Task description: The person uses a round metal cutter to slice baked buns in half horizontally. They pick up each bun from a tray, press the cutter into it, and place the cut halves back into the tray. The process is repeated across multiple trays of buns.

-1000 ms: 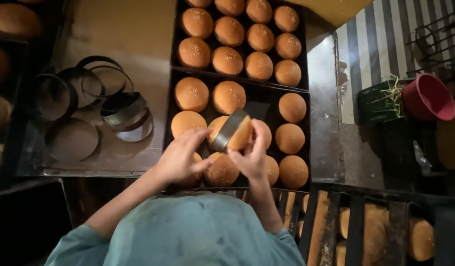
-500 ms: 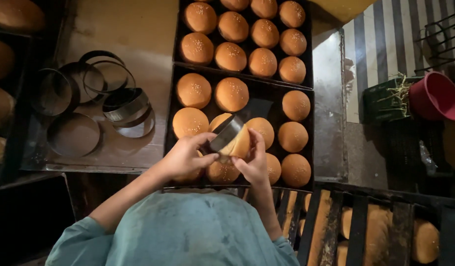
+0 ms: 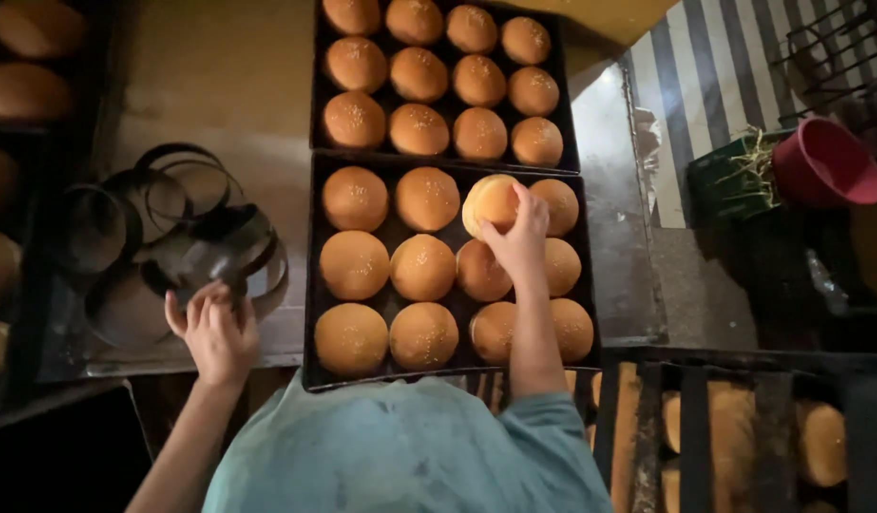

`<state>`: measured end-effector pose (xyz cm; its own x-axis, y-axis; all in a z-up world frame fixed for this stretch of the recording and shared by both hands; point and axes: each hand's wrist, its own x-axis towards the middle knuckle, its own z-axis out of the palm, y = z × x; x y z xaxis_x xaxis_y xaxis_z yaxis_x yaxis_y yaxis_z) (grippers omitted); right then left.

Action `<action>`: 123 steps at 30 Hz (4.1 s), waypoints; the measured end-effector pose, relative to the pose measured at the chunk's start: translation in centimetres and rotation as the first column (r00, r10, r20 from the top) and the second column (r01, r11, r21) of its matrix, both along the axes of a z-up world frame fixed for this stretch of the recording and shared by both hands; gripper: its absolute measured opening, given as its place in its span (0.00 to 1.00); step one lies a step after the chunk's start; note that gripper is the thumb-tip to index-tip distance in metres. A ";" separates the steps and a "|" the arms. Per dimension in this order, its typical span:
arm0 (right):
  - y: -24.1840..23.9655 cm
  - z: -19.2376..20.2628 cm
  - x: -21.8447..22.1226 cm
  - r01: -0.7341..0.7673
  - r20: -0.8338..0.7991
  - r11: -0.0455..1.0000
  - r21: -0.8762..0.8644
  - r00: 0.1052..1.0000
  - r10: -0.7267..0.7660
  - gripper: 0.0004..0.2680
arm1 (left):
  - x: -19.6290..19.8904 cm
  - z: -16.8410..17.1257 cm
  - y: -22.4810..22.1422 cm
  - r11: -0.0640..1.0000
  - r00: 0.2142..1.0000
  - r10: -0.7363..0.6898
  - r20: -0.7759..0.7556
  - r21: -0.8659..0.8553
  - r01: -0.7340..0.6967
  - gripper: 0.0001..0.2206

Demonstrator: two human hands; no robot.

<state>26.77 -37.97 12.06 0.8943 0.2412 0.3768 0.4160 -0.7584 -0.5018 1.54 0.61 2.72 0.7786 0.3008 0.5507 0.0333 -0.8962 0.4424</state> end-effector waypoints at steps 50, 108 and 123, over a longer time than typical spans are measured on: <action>-12.8 5.2 -14.9 0.351 -0.269 0.801 -0.485 0.812 -0.518 0.30 | -3.6 -7.7 2.1 0.989 0.979 0.139 -0.153 -0.030 -0.145 0.28; -13.9 2.5 -8.5 0.113 -0.354 0.895 -0.432 0.891 -0.283 0.27 | 1.4 4.7 2.7 0.863 0.964 0.082 -0.254 0.502 0.059 0.01; -11.0 0.3 -1.0 0.029 -0.472 0.880 -0.475 0.835 -0.282 0.38 | 6.8 9.5 0.3 0.621 0.953 0.256 -0.165 0.784 -0.031 0.06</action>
<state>25.74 -49.01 12.39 0.9608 0.1045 -0.2566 0.0503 -0.9766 -0.2091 8.30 0.95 12.22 0.8990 -0.0223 0.4374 0.1936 -0.8756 -0.4426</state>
